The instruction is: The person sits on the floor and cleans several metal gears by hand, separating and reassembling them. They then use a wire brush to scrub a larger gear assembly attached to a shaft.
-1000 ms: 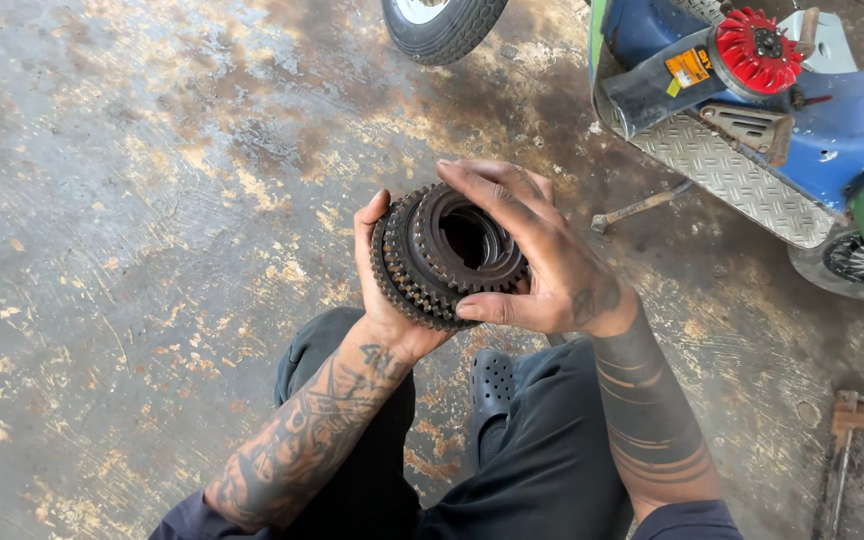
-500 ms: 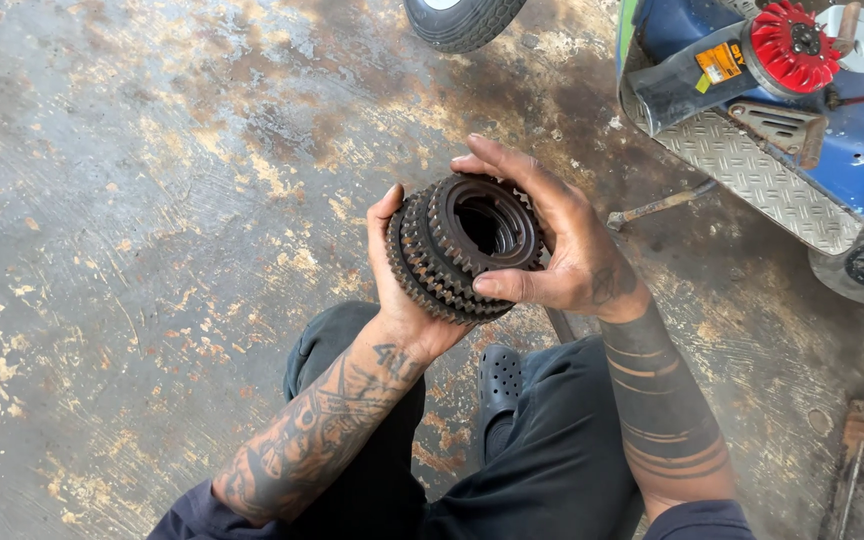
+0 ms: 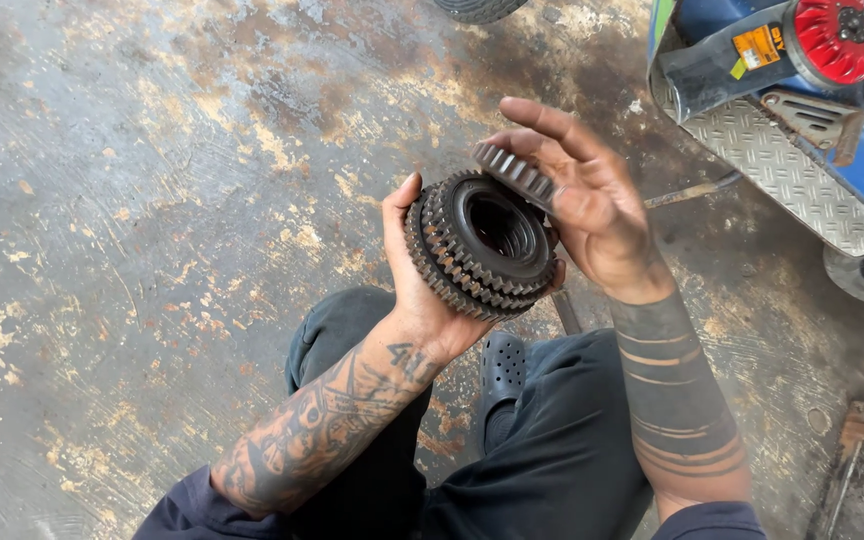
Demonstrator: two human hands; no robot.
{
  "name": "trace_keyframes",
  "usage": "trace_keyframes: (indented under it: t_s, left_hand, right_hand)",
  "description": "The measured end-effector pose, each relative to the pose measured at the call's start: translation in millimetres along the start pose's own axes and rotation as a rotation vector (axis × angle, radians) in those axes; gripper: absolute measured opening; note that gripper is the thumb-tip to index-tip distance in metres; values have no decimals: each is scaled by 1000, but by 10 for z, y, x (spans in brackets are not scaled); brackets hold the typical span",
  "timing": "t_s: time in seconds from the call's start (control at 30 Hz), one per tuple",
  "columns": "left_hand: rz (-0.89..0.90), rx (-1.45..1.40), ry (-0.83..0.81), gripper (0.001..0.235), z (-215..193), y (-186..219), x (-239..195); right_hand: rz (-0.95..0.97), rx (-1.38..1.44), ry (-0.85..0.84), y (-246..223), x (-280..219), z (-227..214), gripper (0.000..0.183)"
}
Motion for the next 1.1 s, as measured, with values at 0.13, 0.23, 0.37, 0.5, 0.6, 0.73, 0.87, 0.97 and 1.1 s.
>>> trace_keyframes:
  t_s: [0.13,0.23,0.37,0.5,0.6,0.73,0.87,0.97,1.1]
  left_hand:
    - [48,63,12,74,-5,9,-9]
    - [59,72,14,73,-13,18,-10]
    - [16,28,-30,83,-9,22,-5]
    - [38,81,-23,81,-52,45,1]
    - [46,126,25,80,-53,67,-1]
    - [-4,93,2,84,2,69,-33]
    - [21,156,18,84,-9,81,-22]
    - [16,134,-18,85,7,80,-21]
    - [55,168,45,76,-47,102,-14]
  right_hand:
    - [77,75,41,-74,-25,40,90]
    - [87,77,35,-88,-38,62,85]
    - [-2,-91,-3,-93,-37,87,73]
    - [-40,-193,5,-128,-70,153,69]
    - [-45,-183,4,-136,-87,174,66]
    - [-57,-143,-8,-127,-101,170,64]
    - [-72,-173,-14,-157,-114,180,65]
    - [-88,-216,-28,-170,-118,188,66]
    - [-87,-340,-7,-225,-123,224,67]
Point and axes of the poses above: each hand's wrist, its own x-axis towards the middle knuckle, its own z-axis out of the palm, y = z × x, the point moved 2 cm from there along x, towards the middle knuckle, and after that the axes turned 15 degrees about z, right-handed, at the moved point
